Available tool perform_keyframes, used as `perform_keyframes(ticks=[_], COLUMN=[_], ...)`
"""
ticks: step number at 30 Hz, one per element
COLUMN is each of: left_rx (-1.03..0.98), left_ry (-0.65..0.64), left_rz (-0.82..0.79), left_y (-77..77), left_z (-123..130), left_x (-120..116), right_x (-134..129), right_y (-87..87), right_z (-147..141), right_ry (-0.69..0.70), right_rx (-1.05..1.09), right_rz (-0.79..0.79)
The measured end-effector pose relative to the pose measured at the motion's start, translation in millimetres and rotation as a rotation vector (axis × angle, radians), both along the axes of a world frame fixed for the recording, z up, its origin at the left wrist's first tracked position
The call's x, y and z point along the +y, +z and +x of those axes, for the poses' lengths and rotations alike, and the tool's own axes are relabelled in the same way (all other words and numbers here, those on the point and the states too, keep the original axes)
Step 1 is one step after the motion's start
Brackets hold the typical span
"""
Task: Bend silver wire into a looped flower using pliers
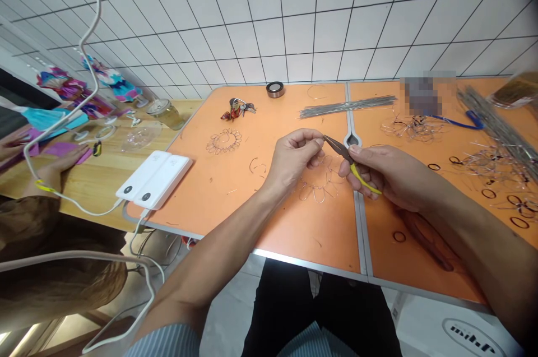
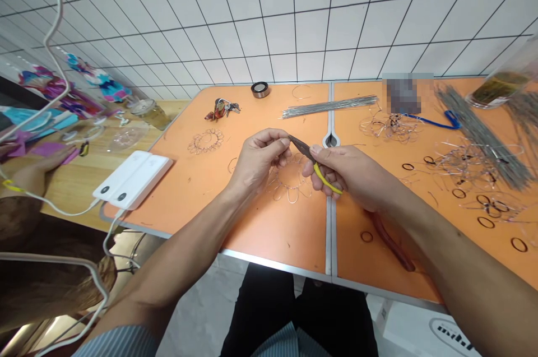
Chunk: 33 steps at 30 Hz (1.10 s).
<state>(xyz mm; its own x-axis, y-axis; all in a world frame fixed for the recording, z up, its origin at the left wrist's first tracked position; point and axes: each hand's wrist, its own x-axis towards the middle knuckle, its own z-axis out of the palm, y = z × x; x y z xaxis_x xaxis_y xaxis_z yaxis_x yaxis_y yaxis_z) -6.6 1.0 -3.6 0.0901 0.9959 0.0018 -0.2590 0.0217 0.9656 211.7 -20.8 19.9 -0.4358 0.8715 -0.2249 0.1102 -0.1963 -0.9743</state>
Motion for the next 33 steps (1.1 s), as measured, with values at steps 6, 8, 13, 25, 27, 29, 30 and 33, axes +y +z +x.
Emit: perform_keyframes(ticks=[6, 8, 13, 25, 27, 29, 30, 33], left_rx=[0.021, 0.032, 0.054, 0.118, 0.138, 0.149, 0.150, 0.156], left_ry=[0.016, 0.020, 0.030, 0.041, 0.041, 0.040, 0.039, 0.042], left_rz=[0.016, 0.015, 0.034, 0.097, 0.099, 0.097, 0.099, 0.105], left_y=[2.3, 3.1, 3.9, 3.8, 3.6, 3.1, 2.7, 1.6], left_z=[0.0, 0.2, 0.6, 0.9, 0.8, 0.8, 0.7, 0.3], left_x=[-0.6, -0.8, -1.9, -2.8, -2.9, -2.8, -2.6, -1.7], right_x=[0.3, 0.4, 0.2, -1.3, -2.7, -4.0, -4.6, -5.5], right_y=[1.2, 0.8, -0.1, 1.2, 4.1, 7.3, 8.6, 9.0], right_z=[-0.1, 0.5, 2.2, 2.2, 1.7, 0.4, -0.3, -2.2], right_ry=[0.010, 0.014, 0.017, -0.035, -0.053, -0.073, -0.084, -0.104], right_rx=[0.022, 0.017, -0.009, -0.135, -0.241, -0.375, -0.448, -0.669], right_rz=[-0.030, -0.023, -0.004, 0.082, 0.151, 0.255, 0.320, 0.518])
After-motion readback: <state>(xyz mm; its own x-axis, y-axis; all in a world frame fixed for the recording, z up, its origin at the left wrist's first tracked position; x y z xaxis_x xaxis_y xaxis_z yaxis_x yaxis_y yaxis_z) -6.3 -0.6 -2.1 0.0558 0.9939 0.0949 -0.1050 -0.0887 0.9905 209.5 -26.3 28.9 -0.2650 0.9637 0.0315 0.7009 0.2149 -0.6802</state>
